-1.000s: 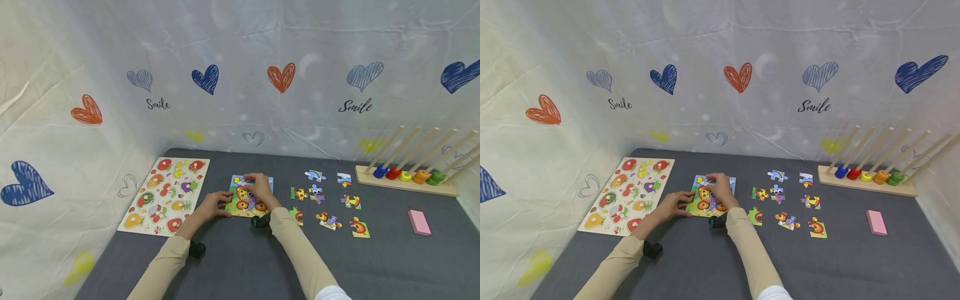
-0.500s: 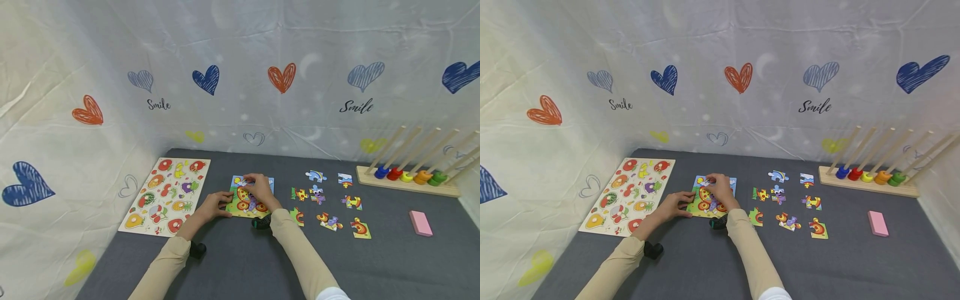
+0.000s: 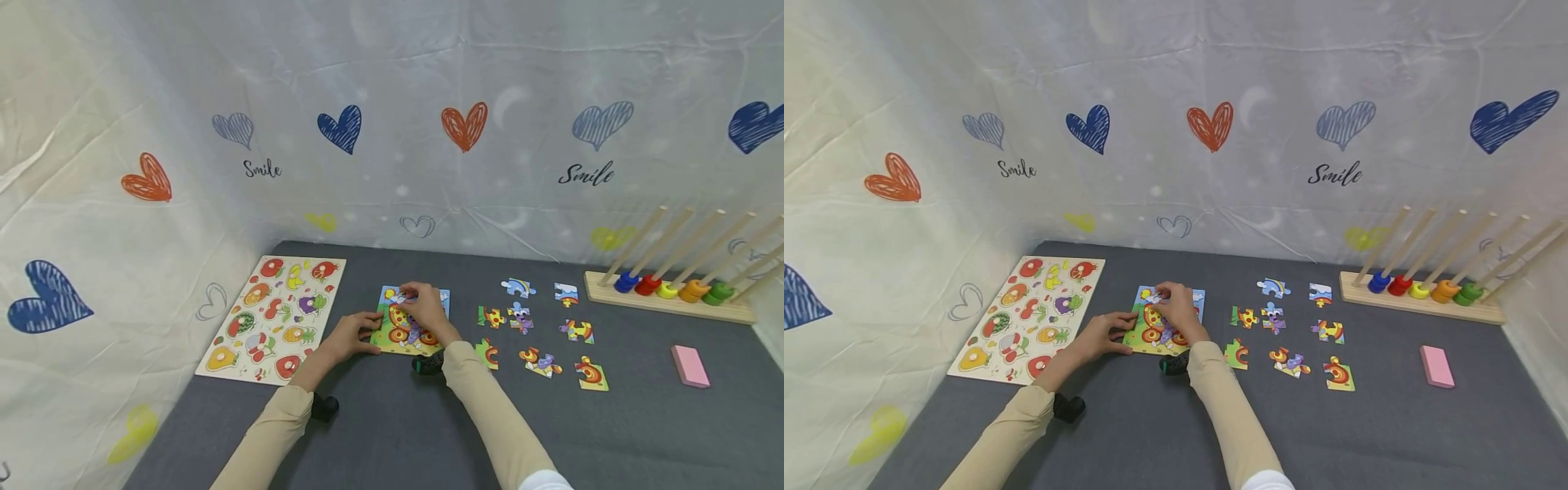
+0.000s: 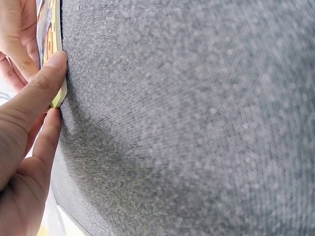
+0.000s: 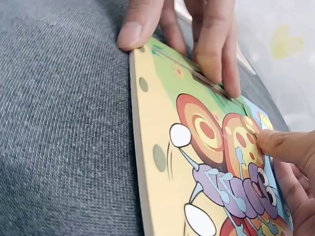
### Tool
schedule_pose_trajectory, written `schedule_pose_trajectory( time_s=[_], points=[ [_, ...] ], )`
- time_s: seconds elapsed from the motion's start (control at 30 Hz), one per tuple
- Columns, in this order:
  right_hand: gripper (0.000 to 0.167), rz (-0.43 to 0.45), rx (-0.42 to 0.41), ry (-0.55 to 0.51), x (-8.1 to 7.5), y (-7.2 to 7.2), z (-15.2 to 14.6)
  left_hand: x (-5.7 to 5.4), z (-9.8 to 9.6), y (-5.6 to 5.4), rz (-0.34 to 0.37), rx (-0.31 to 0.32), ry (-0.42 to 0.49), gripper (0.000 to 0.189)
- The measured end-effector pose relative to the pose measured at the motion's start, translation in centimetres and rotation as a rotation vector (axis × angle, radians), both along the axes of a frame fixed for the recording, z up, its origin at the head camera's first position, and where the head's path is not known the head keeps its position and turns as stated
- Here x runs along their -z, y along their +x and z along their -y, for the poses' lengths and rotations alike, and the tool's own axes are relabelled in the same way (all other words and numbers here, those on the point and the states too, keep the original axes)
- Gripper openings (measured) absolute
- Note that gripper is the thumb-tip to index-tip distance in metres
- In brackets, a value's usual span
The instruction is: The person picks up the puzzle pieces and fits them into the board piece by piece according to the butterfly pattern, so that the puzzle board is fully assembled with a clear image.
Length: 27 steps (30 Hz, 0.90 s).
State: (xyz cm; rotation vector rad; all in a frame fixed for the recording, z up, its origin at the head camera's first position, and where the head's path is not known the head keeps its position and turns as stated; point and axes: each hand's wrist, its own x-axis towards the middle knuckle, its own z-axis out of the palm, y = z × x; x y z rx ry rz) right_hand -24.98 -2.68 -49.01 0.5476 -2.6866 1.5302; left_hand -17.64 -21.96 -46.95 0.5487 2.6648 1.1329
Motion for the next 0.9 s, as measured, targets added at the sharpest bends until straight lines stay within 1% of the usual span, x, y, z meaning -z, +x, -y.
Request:
schedule_pose_trajectory(
  time_s=[0.17,0.33,0.53,0.6,0.77,0.9],
  points=[
    [0.032,0.008,-0.005,-0.019,-0.1,0.0,-0.1,0.1,0.1,0.0,0.001,-0.011,-0.014,0.054],
    [0.034,0.016,0.001,-0.051,0.1,0.0,-0.3,0.0,0.1,0.0,-0.002,-0.006,-0.015,0.054],
    [0.037,-0.010,0.018,-0.013,0.1,0.0,-0.9,-0.1,0.0,0.0,0.015,-0.008,0.013,0.053],
    [0.036,-0.013,0.015,-0.004,0.0,0.0,-1.0,-0.2,0.1,0.0,0.013,-0.007,0.009,0.053],
    [0.030,-0.033,0.011,0.024,0.0,0.1,-1.2,-0.1,0.0,0.0,0.000,0.003,-0.004,0.053],
    [0.026,-0.055,0.007,0.025,0.2,0.1,-1.0,-0.1,0.1,0.0,-0.012,0.006,-0.007,0.053]
  ],
)
